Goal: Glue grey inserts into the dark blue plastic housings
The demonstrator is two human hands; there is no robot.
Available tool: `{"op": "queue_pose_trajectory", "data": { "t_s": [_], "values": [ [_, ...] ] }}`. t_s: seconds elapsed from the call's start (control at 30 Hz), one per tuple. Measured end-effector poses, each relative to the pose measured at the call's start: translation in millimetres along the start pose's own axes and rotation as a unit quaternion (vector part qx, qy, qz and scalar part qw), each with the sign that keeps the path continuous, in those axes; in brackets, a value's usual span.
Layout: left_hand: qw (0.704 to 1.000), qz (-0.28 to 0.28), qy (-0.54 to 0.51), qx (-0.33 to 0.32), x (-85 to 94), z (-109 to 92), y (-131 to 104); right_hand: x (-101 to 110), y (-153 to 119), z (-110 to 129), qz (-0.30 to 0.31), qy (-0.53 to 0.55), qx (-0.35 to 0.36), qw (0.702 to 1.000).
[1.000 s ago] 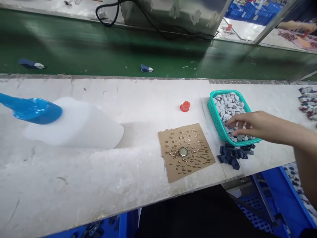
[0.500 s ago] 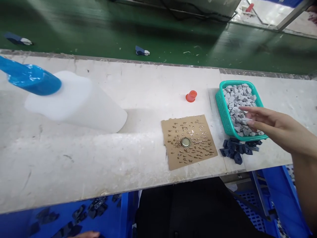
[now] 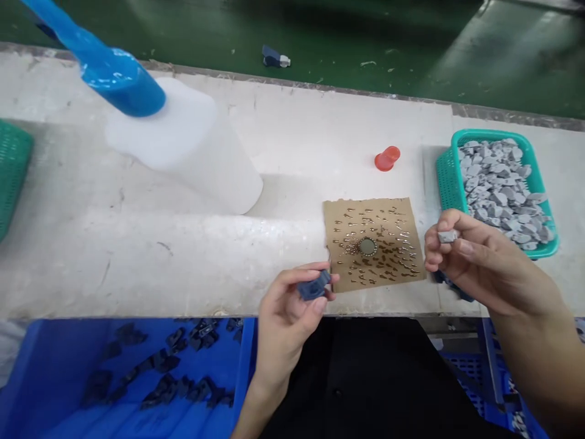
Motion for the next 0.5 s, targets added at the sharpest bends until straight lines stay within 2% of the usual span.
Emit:
{"op": "queue_pose_trajectory", "data": {
  "t_s": [0.07,0.13,0.27,0.33,0.4,0.5],
  "values": [
    [1.000,0.015,-0.014,0.004,-11.1,5.2,2.0,-6.2,1.4,-1.5,0.002,-0.008,0.007,1.000],
    [1.000,0.010,-0.005,0.023,-14.4,10.9,2.5,-9.3,1.8,-1.3,-0.012,-0.024,0.027,0.999],
    [0.998,-0.016,-0.014,0.062,-16.6,20.7,3.3,-5.2,-6.1,-1.6,-0.096,-0.091,0.081,0.988],
    [0.997,-0.015,-0.054,0.056,-20.3,22.6,5.0,3.2,-14.7,-1.6,-0.166,-0.154,0.108,0.968],
    [0.994,-0.007,-0.102,0.042,-24.1,23.2,6.9,11.0,-22.8,0.5,-0.225,-0.234,0.140,0.935],
    [0.980,-0.001,-0.192,0.058,-27.4,27.4,7.9,15.1,-23.2,0.0,-0.216,-0.307,0.182,0.909]
  ]
}}
Point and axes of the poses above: each hand's wrist, its own y-axis towards the middle knuckle, its own x-axis out of the back of the hand, z = x × y, the point moved 9 cm from there along y, towards the middle knuckle, and after that the axes turned 8 degrees about -x, right-handed, at the moved point
